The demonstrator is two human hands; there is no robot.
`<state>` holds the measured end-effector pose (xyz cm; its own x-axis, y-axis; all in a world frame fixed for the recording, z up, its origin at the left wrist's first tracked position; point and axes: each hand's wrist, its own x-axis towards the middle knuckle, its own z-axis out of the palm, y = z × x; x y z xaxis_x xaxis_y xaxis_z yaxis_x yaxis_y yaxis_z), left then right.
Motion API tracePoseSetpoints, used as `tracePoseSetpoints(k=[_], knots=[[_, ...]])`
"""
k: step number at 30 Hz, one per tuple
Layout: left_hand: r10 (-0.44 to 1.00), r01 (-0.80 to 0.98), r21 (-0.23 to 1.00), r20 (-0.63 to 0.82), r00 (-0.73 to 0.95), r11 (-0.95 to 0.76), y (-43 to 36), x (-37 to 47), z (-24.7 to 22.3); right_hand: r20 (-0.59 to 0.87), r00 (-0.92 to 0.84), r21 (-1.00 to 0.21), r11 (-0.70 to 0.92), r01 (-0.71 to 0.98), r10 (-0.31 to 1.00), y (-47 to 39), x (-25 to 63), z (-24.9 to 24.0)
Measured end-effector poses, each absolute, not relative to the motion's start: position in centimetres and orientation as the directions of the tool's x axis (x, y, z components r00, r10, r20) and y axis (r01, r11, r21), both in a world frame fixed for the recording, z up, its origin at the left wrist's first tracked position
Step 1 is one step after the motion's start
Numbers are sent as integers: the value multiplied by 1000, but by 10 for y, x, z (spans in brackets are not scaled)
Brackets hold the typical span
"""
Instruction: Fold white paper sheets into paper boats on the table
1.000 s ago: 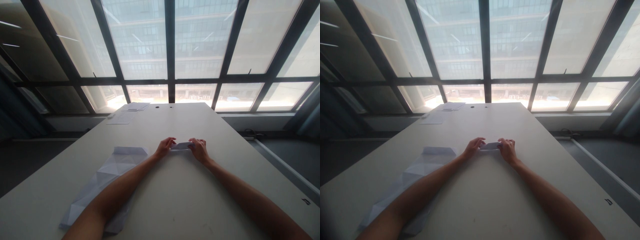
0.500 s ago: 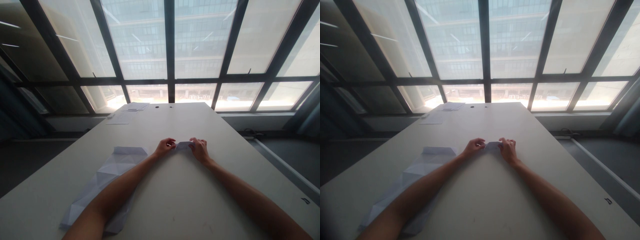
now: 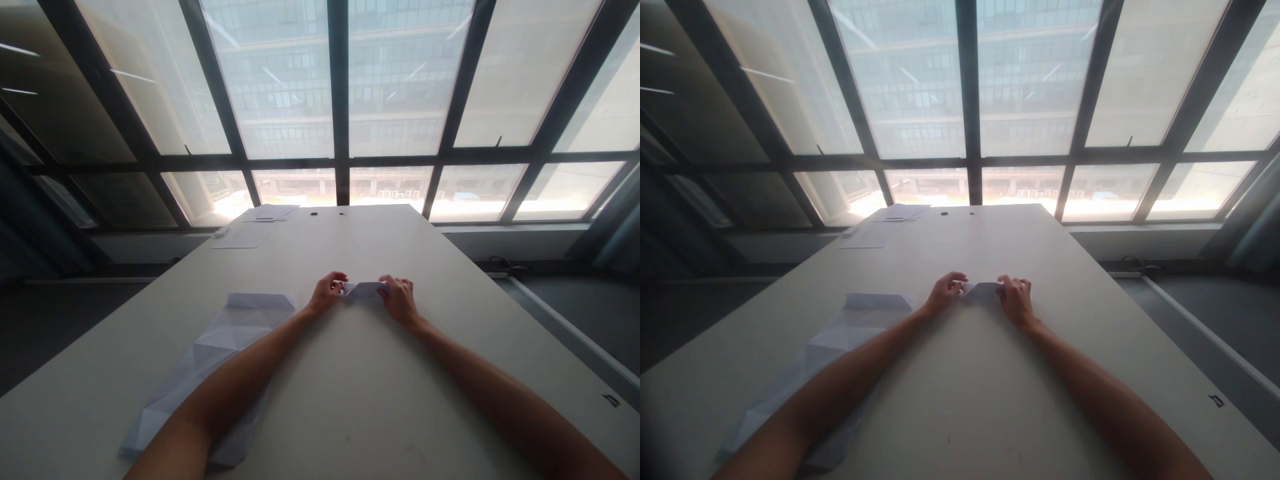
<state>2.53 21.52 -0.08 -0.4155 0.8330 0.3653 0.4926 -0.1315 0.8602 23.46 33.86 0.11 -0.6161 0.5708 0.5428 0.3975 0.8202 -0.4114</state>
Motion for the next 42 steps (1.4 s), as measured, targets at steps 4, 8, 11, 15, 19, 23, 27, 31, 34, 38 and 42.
tracePoseSetpoints(k=[4, 8, 11, 15, 19, 23, 27, 31, 34, 38, 42], knots=[[836, 521, 842, 383, -394, -140, 214, 26, -2, 540, -617, -406, 819, 405, 572, 338, 234, 2], [827, 594, 793, 421, -373, -136, 213, 29, -3, 554, -618, -401, 829, 390, 558, 338, 235, 1], [827, 658, 737, 459, -324, -152, 212, 31, -2, 567, -618, -397, 838, 376, 545, 339, 234, 0], [823, 734, 644, 525, -218, -216, 209, 34, 1, 586, -613, -391, 848, 359, 530, 339, 234, -2], [820, 744, 623, 541, -188, -241, 208, 36, 2, 596, -612, -388, 853, 349, 521, 339, 234, -2], [839, 714, 654, 515, -178, -250, 207, 37, 3, 600, -610, -383, 856, 348, 517, 338, 234, -1], [856, 683, 685, 488, -170, -255, 207, 38, 6, 602, -606, -375, 854, 360, 520, 337, 234, -1], [876, 626, 744, 441, -193, -236, 209, 36, 7, 603, -601, -375, 852, 367, 524, 338, 234, -1], [901, 538, 814, 380, -211, -218, 209, 32, 6, 601, -603, -378, 851, 364, 524, 338, 234, -1], [947, 372, 907, 273, -169, -195, 210, 29, 5, 601, -602, -380, 851, 363, 525, 338, 235, 0], [964, 368, 917, 221, -145, -155, 211, 29, 4, 596, -611, -395, 853, 342, 521, 339, 235, 0]])
